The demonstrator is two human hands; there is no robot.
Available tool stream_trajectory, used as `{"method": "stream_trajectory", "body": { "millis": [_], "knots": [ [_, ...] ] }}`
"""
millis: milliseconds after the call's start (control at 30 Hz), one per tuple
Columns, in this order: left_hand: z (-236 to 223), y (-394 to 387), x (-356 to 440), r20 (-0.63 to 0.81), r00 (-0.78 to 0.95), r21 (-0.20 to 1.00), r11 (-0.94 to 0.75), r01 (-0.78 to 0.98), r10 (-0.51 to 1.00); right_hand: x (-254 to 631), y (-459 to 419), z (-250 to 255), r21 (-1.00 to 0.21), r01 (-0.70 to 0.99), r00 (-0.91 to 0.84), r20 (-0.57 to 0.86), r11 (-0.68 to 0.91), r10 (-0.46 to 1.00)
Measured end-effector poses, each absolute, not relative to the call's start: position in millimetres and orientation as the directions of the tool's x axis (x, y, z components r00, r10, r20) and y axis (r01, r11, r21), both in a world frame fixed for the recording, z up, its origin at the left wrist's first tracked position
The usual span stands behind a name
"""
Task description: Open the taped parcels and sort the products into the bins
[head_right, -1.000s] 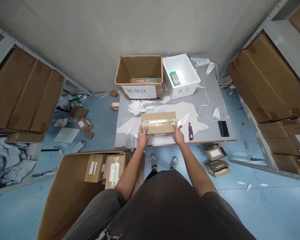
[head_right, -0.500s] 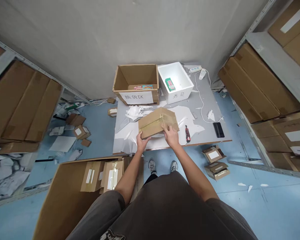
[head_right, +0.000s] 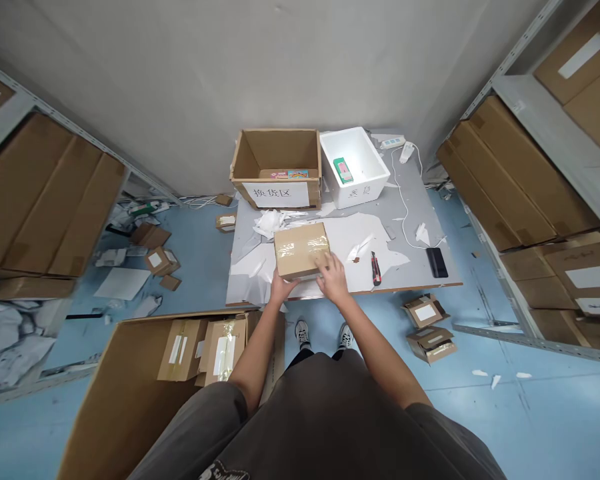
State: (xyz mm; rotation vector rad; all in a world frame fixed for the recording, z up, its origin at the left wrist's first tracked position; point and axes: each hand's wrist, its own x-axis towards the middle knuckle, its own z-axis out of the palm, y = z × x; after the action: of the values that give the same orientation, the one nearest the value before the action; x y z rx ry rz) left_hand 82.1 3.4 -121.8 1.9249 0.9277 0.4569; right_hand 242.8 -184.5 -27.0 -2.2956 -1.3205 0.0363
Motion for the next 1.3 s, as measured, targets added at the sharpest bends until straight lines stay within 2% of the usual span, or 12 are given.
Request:
{"method": "stream_trajectory", "body": {
  "millis": [67,133,233,333,467,667,800,933,1133,1200,1300],
  "knots": [
    [-97.4,4.3,76.0,0.030,0.653,0.829,-0.383,0.406,0.757,257.2,-191.4,-35.0,-0.467,0.748,0.604,0.183,-0.472,0.776],
    [-76.9,2.2,73.4,0.070,0.686,0.764,-0.481,0.430,0.725,268.0,-194.7,-42.7,-0.517,0.723,0.600,0.142,-0.459,0.787],
    [-60.7,-2.7,76.3,0.038,0.720,0.663,-0.557,0.501,0.693,272.7,-191.3,-52.4,-0.566,0.700,0.582,0.099,-0.435,0.807],
    [-60.7,-5.2,81.4,0.022,0.718,0.631,-0.567,0.530,0.696,268.6,-183.9,-58.0,-0.567,0.684,0.613,0.103,-0.460,0.784],
    [-69.7,-3.9,84.2,0.088,0.721,0.666,-0.579,0.471,0.687,261.9,-181.5,-54.2,-0.548,0.706,0.613,0.156,-0.449,0.775],
    [-89.0,-5.1,98.9,0.216,0.664,0.828,-0.495,0.265,0.716,253.1,-193.0,-29.2,-0.454,0.766,0.609,0.285,-0.456,0.740],
    [-115.2,-12.5,114.2,0.121,0.609,0.920,-0.318,0.227,0.784,242.2,-190.1,-20.6,-0.398,0.786,0.599,0.298,-0.473,0.743],
    [-142.7,-12.6,112.4,-0.045,0.599,0.941,-0.168,0.295,0.799,228.5,-177.8,-28.4,-0.413,0.804,0.545,0.227,-0.427,0.807],
    [-149.3,6.5,84.3,-0.144,0.615,0.861,-0.208,0.464,0.775,215.4,-161.7,-56.3,-0.496,0.816,0.377,0.066,-0.298,0.924],
    [-141.8,12.5,74.3,-0.138,0.611,0.850,-0.224,0.477,0.779,219.7,-164.3,-66.0,-0.511,0.797,0.388,0.023,-0.323,0.921],
    [-127.7,18.1,60.3,-0.099,0.616,0.825,-0.282,0.490,0.782,239.3,-181.2,-78.1,-0.512,0.745,0.500,0.005,-0.427,0.866]
  ]
}}
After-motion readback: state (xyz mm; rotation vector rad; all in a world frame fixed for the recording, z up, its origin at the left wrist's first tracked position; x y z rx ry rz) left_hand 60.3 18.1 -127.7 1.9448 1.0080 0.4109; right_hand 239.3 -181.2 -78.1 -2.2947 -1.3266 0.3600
